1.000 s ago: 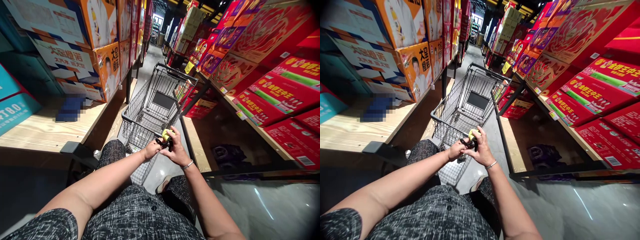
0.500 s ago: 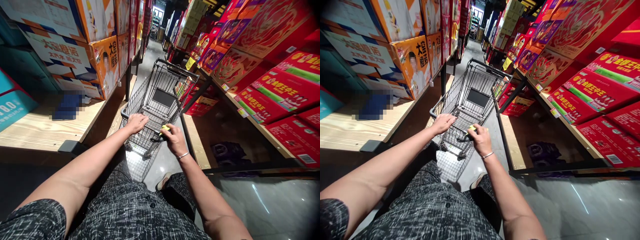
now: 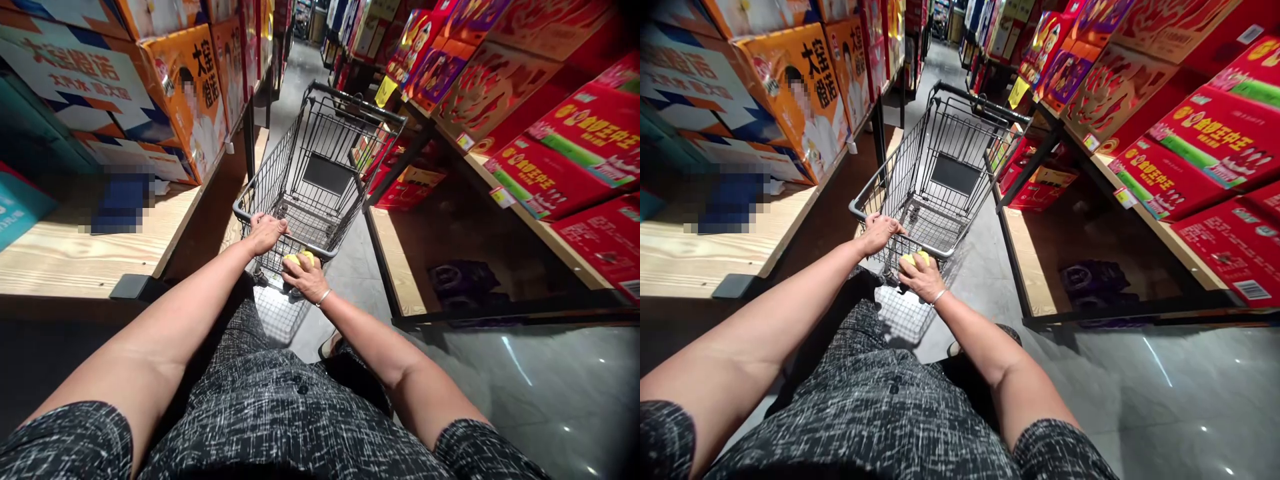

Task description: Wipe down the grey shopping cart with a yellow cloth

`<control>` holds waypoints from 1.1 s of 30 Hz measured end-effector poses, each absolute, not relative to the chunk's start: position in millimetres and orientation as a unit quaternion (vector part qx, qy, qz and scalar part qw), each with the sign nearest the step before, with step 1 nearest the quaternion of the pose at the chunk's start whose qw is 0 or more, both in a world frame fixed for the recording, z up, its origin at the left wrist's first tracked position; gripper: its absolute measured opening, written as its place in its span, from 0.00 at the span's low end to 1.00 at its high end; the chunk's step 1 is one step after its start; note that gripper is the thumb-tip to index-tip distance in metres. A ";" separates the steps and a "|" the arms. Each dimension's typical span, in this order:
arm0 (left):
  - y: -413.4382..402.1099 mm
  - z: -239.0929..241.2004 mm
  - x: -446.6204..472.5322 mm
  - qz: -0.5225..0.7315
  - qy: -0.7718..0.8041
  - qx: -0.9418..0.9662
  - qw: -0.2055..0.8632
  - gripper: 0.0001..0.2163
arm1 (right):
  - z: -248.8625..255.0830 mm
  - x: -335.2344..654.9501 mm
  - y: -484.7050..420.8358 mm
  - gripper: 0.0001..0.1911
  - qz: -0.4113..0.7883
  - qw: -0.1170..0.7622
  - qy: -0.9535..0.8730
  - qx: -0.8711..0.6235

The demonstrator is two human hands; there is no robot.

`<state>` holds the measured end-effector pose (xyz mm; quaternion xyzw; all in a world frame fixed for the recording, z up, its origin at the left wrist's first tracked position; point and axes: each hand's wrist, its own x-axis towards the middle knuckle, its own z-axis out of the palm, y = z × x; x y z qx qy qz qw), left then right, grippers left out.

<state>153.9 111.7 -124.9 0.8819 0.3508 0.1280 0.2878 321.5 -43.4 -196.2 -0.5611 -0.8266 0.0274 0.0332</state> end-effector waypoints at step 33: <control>104.7 -113.5 204.7 0.090 0.336 0.902 0.257 0.19 | -207.0 358.3 -22.8 0.13 -0.221 0.303 -0.678 -0.633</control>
